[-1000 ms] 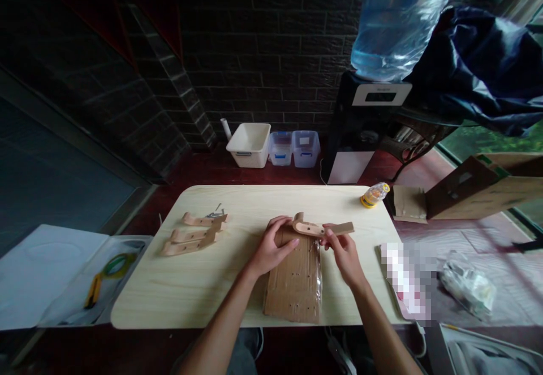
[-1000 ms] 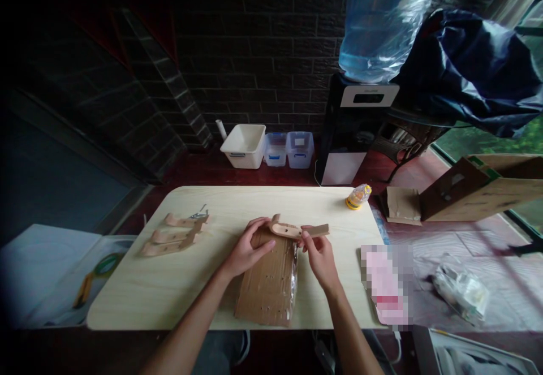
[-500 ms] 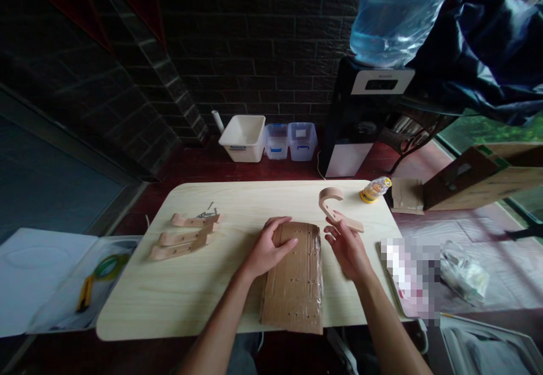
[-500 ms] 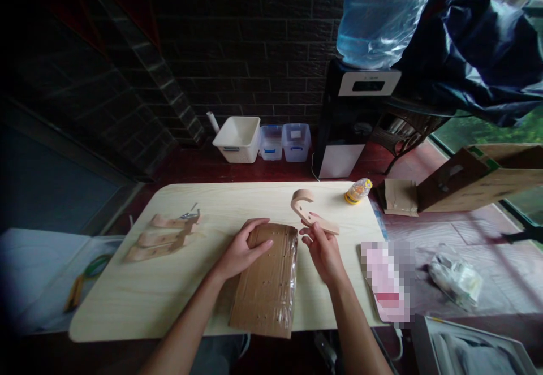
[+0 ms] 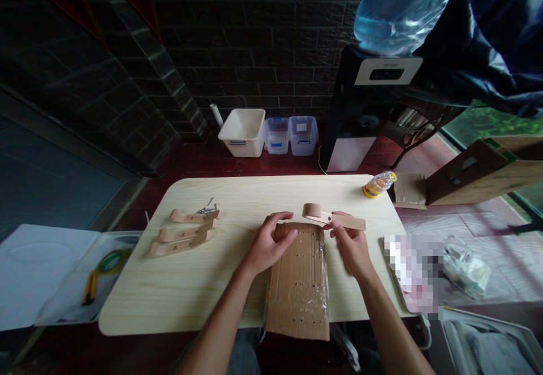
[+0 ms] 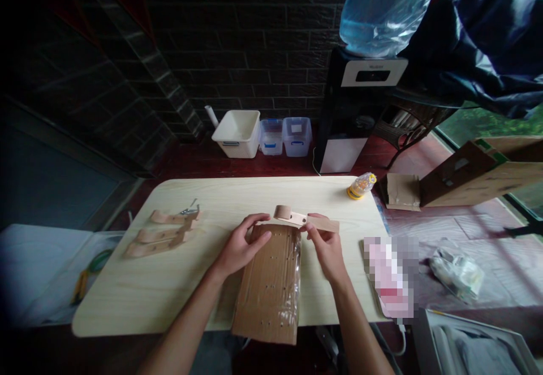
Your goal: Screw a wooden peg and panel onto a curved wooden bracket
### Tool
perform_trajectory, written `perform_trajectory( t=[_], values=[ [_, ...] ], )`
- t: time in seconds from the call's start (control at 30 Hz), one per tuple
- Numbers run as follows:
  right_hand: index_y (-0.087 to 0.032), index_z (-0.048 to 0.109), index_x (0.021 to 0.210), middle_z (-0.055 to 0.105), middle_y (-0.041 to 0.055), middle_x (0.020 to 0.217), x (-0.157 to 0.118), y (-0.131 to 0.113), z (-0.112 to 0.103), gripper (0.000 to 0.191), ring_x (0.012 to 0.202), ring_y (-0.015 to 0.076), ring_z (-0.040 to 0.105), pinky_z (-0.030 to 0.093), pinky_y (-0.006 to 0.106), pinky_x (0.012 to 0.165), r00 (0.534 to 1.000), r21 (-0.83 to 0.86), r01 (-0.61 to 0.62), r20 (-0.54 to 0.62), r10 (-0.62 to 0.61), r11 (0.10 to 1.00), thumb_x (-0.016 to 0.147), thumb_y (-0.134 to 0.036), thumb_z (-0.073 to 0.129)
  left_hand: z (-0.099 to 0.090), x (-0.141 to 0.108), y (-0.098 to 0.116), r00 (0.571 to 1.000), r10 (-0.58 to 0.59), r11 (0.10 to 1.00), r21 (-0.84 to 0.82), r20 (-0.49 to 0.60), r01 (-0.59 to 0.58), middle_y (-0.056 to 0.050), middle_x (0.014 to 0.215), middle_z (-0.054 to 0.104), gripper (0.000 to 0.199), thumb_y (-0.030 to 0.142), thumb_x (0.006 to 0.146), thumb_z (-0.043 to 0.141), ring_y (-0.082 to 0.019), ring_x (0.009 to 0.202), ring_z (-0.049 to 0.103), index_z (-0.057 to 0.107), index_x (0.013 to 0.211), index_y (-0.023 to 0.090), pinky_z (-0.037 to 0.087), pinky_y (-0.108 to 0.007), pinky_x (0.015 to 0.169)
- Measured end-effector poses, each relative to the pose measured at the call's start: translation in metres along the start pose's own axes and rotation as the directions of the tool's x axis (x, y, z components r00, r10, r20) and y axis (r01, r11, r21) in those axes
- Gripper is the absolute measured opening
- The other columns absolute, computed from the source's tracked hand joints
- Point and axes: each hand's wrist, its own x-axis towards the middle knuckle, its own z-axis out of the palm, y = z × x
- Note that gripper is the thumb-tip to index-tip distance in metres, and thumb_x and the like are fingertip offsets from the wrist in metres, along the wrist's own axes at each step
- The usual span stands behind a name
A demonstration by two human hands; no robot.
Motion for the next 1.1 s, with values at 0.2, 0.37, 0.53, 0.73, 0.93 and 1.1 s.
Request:
perform_trajectory(
  t=[0.2,0.37,0.53,0.73,0.93,1.1],
  values=[
    [-0.024,0.069,0.118,0.077,0.0090,0.108,-0.010,-0.006,0.013,0.043,0.095,0.0248,0.070,0.056,0.041,0.085,0.993,-0.149,0.105,-0.034,-0.111,0.983,0.087,-0.052,0.080,-0.005,-0.001,0.013,0.992,0.097,0.994,0.054,-0.084,-0.093,-0.009,0.135,0.072,0.071,0.037,0.085,0.084,-0.028,0.132,0.065,0.054,0.149,0.027,0.046,-0.048,0.121],
    [-0.025,0.072,0.118,0.076,0.0110,0.118,-0.022,-0.006,0.027,0.037,0.108,0.0282,0.071,0.057,0.045,0.096,0.979,-0.254,0.197,0.010,-0.202,0.947,0.090,-0.049,0.076,0.005,-0.002,0.010,0.974,0.134,0.987,0.117,-0.181,-0.113,-0.007,0.110,0.078,0.025,0.036,0.096,0.072,-0.022,0.102,0.075,0.074,0.118,0.025,0.060,-0.035,0.096],
    [-0.027,0.070,0.126,0.074,0.0108,0.129,-0.026,-0.007,0.021,0.045,0.119,0.0307,0.068,0.053,0.046,0.103,0.959,-0.316,0.281,0.060,-0.277,0.906,0.087,-0.050,0.077,0.005,-0.001,0.007,0.934,0.089,0.994,0.088,-0.346,-0.063,-0.006,0.102,0.077,0.020,0.039,0.100,0.067,-0.019,0.091,0.076,0.073,0.110,0.022,0.061,-0.030,0.087],
    [-0.025,0.065,0.128,0.075,0.0090,0.104,-0.020,-0.005,0.002,0.042,0.098,0.0259,0.069,0.053,0.044,0.089,0.944,-0.358,0.281,-0.062,-0.323,0.890,0.106,-0.053,0.043,-0.001,0.002,0.007,0.913,0.022,0.999,-0.020,-0.408,-0.033,-0.004,0.096,0.074,0.026,0.044,0.103,0.063,-0.014,0.073,0.073,0.068,0.111,0.020,0.059,-0.025,0.072],
    [-0.024,0.067,0.120,0.074,0.0082,0.098,-0.012,-0.010,-0.011,0.040,0.090,0.0244,0.068,0.052,0.041,0.082,0.944,-0.387,0.242,-0.118,-0.308,0.890,0.105,-0.054,0.046,0.001,0.001,0.006,0.922,0.023,1.000,0.012,-0.387,-0.020,-0.003,0.096,0.073,0.024,0.043,0.104,0.061,-0.014,0.073,0.073,0.067,0.111,0.022,0.058,-0.025,0.072],
    [-0.026,0.066,0.124,0.072,0.0050,0.089,-0.020,-0.012,-0.010,0.044,0.075,0.0218,0.066,0.055,0.039,0.074,0.961,-0.360,0.270,0.037,-0.275,0.893,0.101,-0.060,0.050,0.006,-0.001,0.012,0.917,0.050,0.998,0.042,-0.396,-0.036,-0.005,0.102,0.076,0.023,0.042,0.103,0.062,-0.015,0.075,0.076,0.068,0.113,0.022,0.059,-0.026,0.072]
  ],
)
